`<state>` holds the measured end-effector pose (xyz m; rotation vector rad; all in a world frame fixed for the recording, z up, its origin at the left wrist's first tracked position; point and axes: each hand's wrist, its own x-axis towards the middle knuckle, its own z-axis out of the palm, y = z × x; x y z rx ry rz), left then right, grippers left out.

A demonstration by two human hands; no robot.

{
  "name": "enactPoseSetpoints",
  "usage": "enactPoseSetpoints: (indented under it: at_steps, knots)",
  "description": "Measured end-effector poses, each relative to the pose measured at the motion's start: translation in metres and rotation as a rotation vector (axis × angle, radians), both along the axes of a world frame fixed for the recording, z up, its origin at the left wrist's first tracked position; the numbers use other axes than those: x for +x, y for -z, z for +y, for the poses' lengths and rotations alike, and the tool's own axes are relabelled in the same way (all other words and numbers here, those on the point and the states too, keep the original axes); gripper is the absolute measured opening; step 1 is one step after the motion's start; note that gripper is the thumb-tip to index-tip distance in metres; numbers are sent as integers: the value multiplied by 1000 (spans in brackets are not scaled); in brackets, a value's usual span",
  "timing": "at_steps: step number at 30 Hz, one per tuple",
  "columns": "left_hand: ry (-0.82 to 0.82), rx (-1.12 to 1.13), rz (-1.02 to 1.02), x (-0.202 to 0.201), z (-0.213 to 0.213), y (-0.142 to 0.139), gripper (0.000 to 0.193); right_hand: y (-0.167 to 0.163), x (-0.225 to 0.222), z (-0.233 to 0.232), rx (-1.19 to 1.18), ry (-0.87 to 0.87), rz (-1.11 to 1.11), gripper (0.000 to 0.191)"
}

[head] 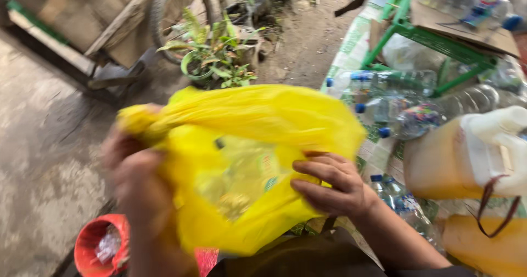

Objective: The person packs empty plastic bottles into a large yellow plastic bag, twisting and tying the bag closed. They then wipe bottles with a cloth, screw caps onto several bottles, carry the filled bag indoors, and set it down near a shelf.

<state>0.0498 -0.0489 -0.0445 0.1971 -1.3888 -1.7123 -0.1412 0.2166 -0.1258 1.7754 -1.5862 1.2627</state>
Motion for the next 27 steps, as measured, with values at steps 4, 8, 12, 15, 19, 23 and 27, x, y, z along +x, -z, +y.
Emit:
enactPoseSetpoints:
  at_steps: [4,8,12,15,19,23,27]
  knots:
    - [-154,-31,-5,13,-30,-1,46,54,-64,-4,11,462,-285,36]
    - [-316,-68,12,29,-61,12,42,121,-116,-11,382,590,-588,38]
    - [-452,-133,38,29,-72,48,37,145,-100,-30,372,169,-1343,60]
    - [-475,-295,79,-3,-111,64,34,132,-68,-64,407,-318,-1353,86]
    - [-264,-324,-71,-44,-143,89,30,129,-33,-145,468,-347,-1003,105]
    - [-61,-127,-258,-54,-195,119,23,175,-2,-251,551,16,-1030,43]
    - [8,13,-396,-39,-285,159,28,213,20,-332,547,21,-1035,44]
